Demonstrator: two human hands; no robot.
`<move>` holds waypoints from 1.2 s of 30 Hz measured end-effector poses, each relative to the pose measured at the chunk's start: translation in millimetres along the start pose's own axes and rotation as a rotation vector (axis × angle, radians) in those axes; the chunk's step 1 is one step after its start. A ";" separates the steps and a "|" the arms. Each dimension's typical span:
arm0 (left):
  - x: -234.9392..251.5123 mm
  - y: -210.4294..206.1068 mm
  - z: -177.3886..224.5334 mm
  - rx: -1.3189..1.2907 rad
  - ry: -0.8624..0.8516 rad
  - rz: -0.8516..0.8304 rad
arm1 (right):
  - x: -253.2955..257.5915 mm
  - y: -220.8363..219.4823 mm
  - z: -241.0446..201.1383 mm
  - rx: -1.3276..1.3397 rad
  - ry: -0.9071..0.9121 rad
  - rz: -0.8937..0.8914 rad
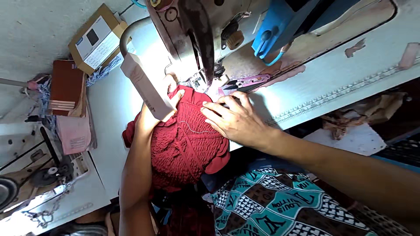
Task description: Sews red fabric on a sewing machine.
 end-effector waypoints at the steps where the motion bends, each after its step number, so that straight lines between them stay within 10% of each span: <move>1: 0.1 2.7 1.1 -0.039 0.021 -0.030 | 0.3 0.4 -0.7 -0.002 -0.007 -0.014; 15: -7.0 3.7 -0.2 -0.350 -0.017 -0.123 | -2.3 -4.3 5.1 0.062 -0.059 -0.013; 21: -2.6 8.8 -2.8 0.019 0.124 -0.065 | -2.3 -5.1 3.4 0.039 -0.053 -0.015; 29: -26.0 16.6 37.8 0.081 -0.277 -0.031 | -1.6 -4.0 4.0 0.039 -0.049 -0.002; 36: -20.9 11.7 20.6 0.276 -0.222 0.009 | -1.3 -3.1 4.5 0.071 -0.066 -0.007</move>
Point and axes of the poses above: each hand's wrist, its own x-axis towards the middle knuckle, its own y-axis out of the back of the hand, z = x × y, the point moved 6 cm from there along x, towards the middle knuckle, and after that the axes turned 2 degrees about -y, right-handed, at the moved point
